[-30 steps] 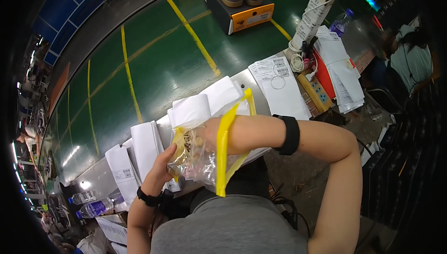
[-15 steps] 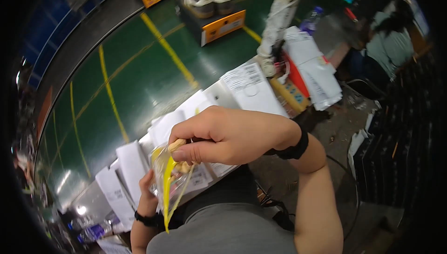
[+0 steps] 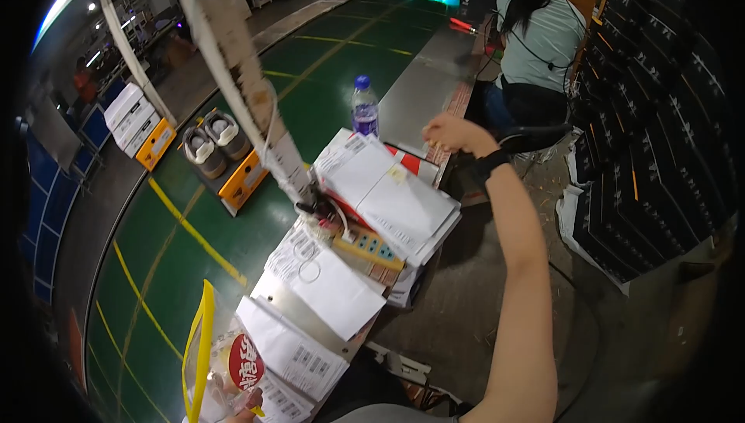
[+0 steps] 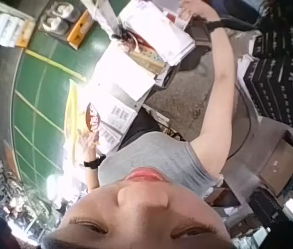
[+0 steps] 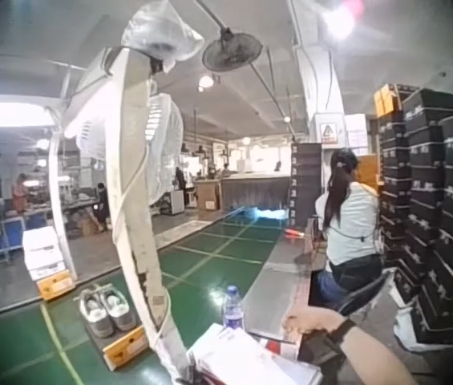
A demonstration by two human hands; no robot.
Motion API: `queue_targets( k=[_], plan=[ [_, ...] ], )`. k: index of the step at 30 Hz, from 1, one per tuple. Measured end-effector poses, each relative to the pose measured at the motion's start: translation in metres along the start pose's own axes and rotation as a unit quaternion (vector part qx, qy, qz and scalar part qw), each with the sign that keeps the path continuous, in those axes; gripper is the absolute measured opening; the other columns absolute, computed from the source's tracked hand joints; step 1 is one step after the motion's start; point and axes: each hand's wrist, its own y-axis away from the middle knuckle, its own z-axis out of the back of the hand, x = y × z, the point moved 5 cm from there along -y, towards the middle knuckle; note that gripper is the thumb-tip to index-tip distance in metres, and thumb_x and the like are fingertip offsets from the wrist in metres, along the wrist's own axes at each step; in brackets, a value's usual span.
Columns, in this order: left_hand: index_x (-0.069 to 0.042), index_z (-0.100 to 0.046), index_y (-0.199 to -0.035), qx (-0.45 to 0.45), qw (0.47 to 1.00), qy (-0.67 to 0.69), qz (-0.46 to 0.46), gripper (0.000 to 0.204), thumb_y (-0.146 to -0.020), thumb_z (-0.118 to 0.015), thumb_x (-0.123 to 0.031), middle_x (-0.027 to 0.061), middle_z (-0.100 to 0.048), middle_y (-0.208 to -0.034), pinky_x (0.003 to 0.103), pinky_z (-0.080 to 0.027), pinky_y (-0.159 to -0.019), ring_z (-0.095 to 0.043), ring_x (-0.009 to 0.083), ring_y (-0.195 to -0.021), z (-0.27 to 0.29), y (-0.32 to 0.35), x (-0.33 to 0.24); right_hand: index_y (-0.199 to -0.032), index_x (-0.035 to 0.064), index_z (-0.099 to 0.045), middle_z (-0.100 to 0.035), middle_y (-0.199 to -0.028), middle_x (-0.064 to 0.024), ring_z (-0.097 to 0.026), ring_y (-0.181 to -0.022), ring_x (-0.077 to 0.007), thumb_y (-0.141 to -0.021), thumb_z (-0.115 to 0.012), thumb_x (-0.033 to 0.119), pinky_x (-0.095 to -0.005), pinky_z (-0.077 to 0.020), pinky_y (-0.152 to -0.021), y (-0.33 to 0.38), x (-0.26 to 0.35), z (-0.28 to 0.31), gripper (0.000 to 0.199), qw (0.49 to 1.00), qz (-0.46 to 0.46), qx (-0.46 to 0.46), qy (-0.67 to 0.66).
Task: The recorder is checking shoe sizes and packing them onto a conveyor belt, then pauses to eat a snack and drink water before resuming quality control tasks.
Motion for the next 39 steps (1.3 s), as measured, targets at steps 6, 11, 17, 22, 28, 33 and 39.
queue_targets(
  k=[6, 11, 17, 22, 28, 33, 39],
  plan=[
    [0.003, -0.04, -0.139, 0.027, 0.999, -0.037, 0.0, 0.071, -0.085, -0.061, -0.04, 0.019, -0.056, -0.129, 0.041, -0.047, -0.1, -0.059, 0.0288, -0.115, -0.044, -0.089, -0.008, -0.089, -0.0011, -0.066, -0.067, -0.072, -0.0102, -0.062, -0.06, -0.0211, -0.09, -0.059, 0.026, -0.0364, -0.0482, -0.056, -0.101, -0.052, -0.021, 0.028, 0.976, 0.098, -0.04, 0.191],
    [0.003, -0.04, -0.139, 0.024, 0.997, -0.07, 0.015, 0.072, -0.085, -0.061, -0.04, 0.0192, -0.056, -0.129, 0.041, -0.047, -0.1, -0.059, 0.0288, -0.115, -0.062, -0.135, -0.012, -0.095, -0.0015, -0.067, -0.07, -0.08, -0.0156, -0.066, -0.07, -0.028, -0.091, -0.057, 0.029, -0.0385, -0.0513, -0.067, -0.133, -0.047, -0.039, 0.032, 0.961, 0.127, -0.021, 0.244],
    [0.003, -0.039, -0.139, 0.018, 0.994, -0.094, 0.045, 0.073, -0.085, -0.062, -0.04, 0.0193, -0.056, -0.129, 0.041, -0.047, -0.1, -0.059, 0.0289, -0.115, -0.069, -0.163, -0.004, -0.094, 0.0, -0.068, -0.069, -0.083, -0.0198, -0.066, -0.08, -0.038, -0.09, -0.055, 0.027, -0.0429, -0.0515, -0.073, -0.151, -0.046, -0.046, 0.03, 0.957, 0.192, -0.019, 0.217],
    [0.003, -0.039, -0.139, 0.013, 0.993, -0.102, 0.062, 0.073, -0.084, -0.062, -0.04, 0.0195, -0.056, -0.129, 0.041, -0.047, -0.1, -0.059, 0.0289, -0.115, -0.069, -0.165, 0.001, -0.099, -0.0001, -0.066, -0.069, -0.087, -0.0178, -0.066, -0.079, -0.0364, -0.09, -0.056, 0.023, -0.0409, -0.052, -0.073, -0.164, -0.069, -0.046, 0.026, 0.95, 0.221, -0.027, 0.22],
    [0.003, -0.039, -0.139, 0.014, 0.992, -0.106, 0.066, 0.074, -0.084, -0.062, -0.04, 0.0197, -0.056, -0.129, 0.041, -0.047, -0.1, -0.059, 0.029, -0.115, -0.069, -0.161, -0.001, -0.11, 0.0009, -0.063, -0.066, -0.106, -0.0107, -0.065, -0.084, -0.0232, -0.097, -0.05, 0.02, -0.0356, -0.0529, -0.073, -0.17, -0.082, -0.042, 0.026, 0.99, 0.12, 0.078, 0.014],
    [0.003, -0.039, -0.139, 0.017, 0.992, -0.107, 0.066, 0.074, -0.084, -0.063, -0.04, 0.0198, -0.057, -0.128, 0.041, -0.047, -0.1, -0.059, 0.029, -0.115, -0.072, -0.157, -0.002, -0.121, 0.0023, -0.059, -0.064, -0.108, -0.0092, -0.06, -0.1, -0.0166, -0.101, -0.044, 0.025, -0.0286, -0.0538, -0.067, -0.151, -0.065, -0.026, 0.034, 0.992, 0.109, 0.043, 0.035],
    [0.003, -0.038, -0.139, 0.024, 0.992, -0.11, 0.064, 0.075, -0.083, -0.063, -0.041, 0.02, -0.057, -0.128, 0.041, -0.047, -0.1, -0.059, 0.0291, -0.114, -0.079, -0.148, 0.001, -0.122, 0.0032, -0.059, -0.061, -0.115, -0.0096, -0.062, -0.101, -0.0194, -0.102, -0.042, 0.027, -0.0317, -0.0578, -0.068, -0.142, -0.06, -0.022, 0.035, 0.995, 0.095, 0.028, 0.015]
  ],
)
